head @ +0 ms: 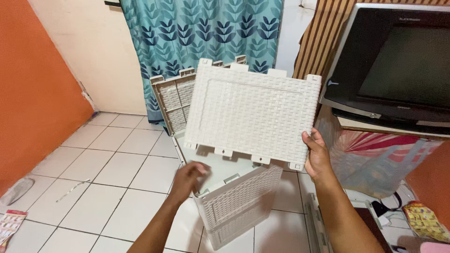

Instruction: The person assembles a plastic storage cabinet on the floor, fitting side panels, drawer fronts, and a brown front panel into the frame, then attaching the top lid and pressing panels into place by hand.

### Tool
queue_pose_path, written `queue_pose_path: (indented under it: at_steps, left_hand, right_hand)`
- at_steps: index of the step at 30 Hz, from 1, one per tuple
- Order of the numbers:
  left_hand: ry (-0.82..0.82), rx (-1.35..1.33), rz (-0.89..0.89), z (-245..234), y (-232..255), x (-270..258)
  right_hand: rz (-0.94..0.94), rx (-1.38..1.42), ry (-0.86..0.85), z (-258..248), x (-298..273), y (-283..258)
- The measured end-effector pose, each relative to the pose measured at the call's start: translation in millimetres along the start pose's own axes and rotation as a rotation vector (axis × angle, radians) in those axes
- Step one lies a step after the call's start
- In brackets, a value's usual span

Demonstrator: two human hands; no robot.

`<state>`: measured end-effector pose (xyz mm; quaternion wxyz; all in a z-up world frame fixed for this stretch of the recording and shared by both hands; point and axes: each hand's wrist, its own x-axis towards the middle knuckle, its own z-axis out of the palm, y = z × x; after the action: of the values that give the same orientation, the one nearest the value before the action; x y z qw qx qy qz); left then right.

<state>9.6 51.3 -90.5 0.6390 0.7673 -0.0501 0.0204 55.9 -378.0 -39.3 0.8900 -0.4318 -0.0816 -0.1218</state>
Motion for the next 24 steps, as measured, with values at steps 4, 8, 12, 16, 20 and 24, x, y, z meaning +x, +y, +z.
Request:
queue_pose_path:
  at_steps: [4, 8, 12, 16, 20, 24]
  left_hand:
    - [0.351, -0.102, 0.116, -18, 1, 19]
    - [0.204, -0.162, 0.13, -25, 20, 13]
    - [0.175, -0.212, 0.064, -17, 36, -14]
    - [0.125, -0.268, 0.064, 0, 37, -37]
    - [0.104, -0.224, 0.171, 10, 31, -53]
    - [0.11, -0.189, 0.218, 20, 28, -57]
  right_hand:
    - [0.056, -0.072, -0.051, 7, 4, 5]
    - [0.117, -0.139, -0.129, 12, 13, 8]
    - [0.172, -0.504, -0.019, 12, 20, 12]
    - [0.087, -0.716, -0.102, 15, 24, 18]
    - [0.133, -0.712, -0.067, 19, 27, 16]
    - [0.159, -0.723, -0.056, 23, 29, 13]
